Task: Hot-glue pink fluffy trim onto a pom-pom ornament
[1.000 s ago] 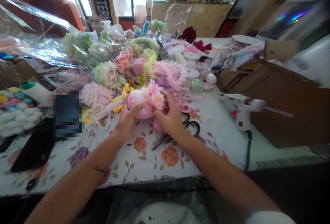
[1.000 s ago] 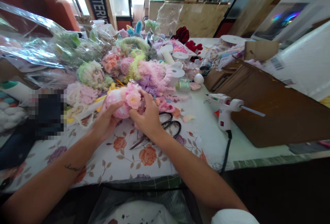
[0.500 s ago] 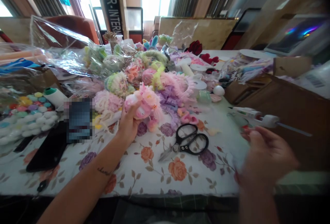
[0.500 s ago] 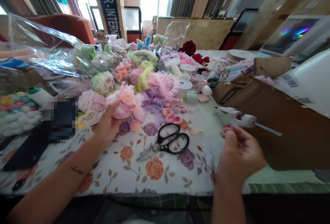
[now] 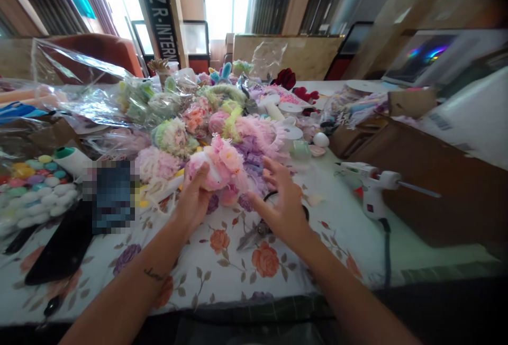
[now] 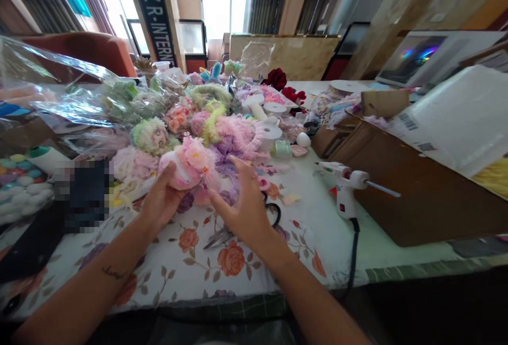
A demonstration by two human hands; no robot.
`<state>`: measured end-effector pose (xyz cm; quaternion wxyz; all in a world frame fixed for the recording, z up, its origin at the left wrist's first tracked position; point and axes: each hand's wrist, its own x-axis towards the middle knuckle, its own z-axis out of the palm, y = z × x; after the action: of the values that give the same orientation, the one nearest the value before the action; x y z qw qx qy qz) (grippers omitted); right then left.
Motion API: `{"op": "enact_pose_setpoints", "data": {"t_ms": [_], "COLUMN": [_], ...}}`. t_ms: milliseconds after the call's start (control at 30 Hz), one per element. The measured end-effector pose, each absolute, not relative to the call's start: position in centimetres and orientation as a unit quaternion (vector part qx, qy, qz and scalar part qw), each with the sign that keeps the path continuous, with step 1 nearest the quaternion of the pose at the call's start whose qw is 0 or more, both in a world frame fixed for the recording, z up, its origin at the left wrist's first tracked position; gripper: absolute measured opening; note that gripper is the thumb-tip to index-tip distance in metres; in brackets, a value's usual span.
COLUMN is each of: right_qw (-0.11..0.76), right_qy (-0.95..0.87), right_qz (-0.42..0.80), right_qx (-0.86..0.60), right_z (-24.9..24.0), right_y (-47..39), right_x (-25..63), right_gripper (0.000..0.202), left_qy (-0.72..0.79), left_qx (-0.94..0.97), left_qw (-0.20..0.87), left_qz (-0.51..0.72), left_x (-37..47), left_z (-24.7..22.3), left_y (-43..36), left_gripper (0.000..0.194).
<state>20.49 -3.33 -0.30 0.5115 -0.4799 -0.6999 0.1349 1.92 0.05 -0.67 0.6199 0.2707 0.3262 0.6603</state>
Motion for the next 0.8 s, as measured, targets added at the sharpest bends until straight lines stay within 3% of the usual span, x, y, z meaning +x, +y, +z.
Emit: {"op": "enact_pose_setpoints", "data": {"t_ms": [133, 300, 467, 600, 800], "right_qw": [0.519, 0.551, 0.544, 0.551, 0.564], "right_qy": [-0.709, -0.685, -0.680, -0.684, -0.638], "right_qz": [0.150, 0.205, 0.207, 0.222, 0.245], "right_qx": [-0.453, -0.430, -0.447, -0.423, -0.464], "right_z": [0.3, -0.9, -1.5, -1.1, -1.3], "right_y": [0.0, 1.0, 0.7, 0.7, 0.9], "right_x": [16.8, 15.5, 16.4, 16.6, 16.4], "right_gripper": [0.068, 0.024, 0.014, 0.015, 0.039], "left_qy": [0.329, 0.332, 0.351, 0.360, 0.378], "left_qx": [0.290, 0.297, 0.303, 0.307, 0.364], "left_qw": [0.622, 0.609, 0.601, 0.599, 0.555], "left_qz": [0.649, 0.656, 0.651, 0.646, 0.646], "left_x": [2.0, 2.2, 2.5, 2.7, 2.6], "left_z": [-0.6, -0.6, -0.4, -0.3, -0.7], "left_y": [-0.2, -0.5, -0.8, -1.0, -1.1], "left_gripper": [0.073, 0.074, 0.072, 0.069, 0.067]}}
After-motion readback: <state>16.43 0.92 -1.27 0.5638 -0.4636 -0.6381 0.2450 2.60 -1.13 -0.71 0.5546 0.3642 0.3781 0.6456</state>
